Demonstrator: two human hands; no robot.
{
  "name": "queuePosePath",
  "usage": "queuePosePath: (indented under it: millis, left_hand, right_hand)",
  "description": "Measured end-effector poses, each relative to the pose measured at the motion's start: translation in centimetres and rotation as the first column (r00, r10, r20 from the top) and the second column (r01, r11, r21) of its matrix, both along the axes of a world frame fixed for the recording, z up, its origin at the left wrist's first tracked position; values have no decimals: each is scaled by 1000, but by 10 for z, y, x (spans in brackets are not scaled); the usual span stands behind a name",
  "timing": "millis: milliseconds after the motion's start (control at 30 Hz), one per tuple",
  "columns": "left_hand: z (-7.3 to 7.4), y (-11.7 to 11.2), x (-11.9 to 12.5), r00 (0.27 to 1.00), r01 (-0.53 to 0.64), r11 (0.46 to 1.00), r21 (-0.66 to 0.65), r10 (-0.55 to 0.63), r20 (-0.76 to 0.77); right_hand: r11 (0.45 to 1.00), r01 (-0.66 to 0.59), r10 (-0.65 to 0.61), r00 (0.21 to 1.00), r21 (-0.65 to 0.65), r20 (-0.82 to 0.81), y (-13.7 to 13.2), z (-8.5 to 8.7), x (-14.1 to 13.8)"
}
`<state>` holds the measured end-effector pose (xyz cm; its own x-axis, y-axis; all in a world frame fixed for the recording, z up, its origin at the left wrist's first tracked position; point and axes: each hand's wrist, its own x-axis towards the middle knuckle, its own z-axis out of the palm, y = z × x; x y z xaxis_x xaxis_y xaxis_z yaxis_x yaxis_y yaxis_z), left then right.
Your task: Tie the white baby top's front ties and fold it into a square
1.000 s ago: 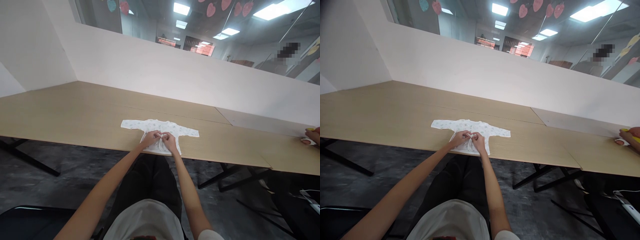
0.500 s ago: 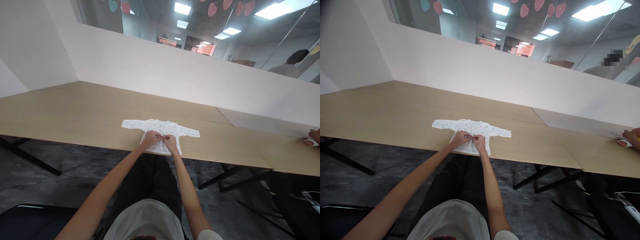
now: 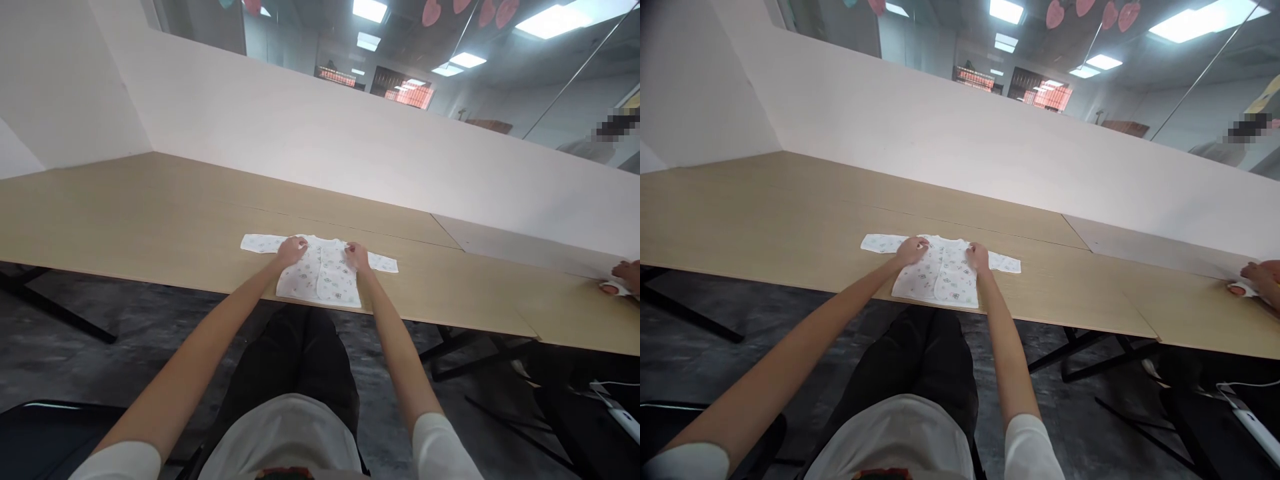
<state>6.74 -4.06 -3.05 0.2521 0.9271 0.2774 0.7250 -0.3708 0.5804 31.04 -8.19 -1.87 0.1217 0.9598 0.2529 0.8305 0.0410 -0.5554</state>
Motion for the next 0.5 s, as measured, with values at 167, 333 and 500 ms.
queuePosePath:
  millis: [167,333,500]
  left_hand:
    - [-3,24,-45,947,-175,985,-10,165,-276]
    - [1,26,-63,880,-169,985,-38,134,-456]
    - [47,47,-65,904,-210,978,-9,191,-382]
  right_hand:
    - [974,124,-38,916,-191,400,22,7,22]
    - [949,113,75,827,-295,558,25,13,23]
    - [997,53,3,658,-50,753,35,63,38]
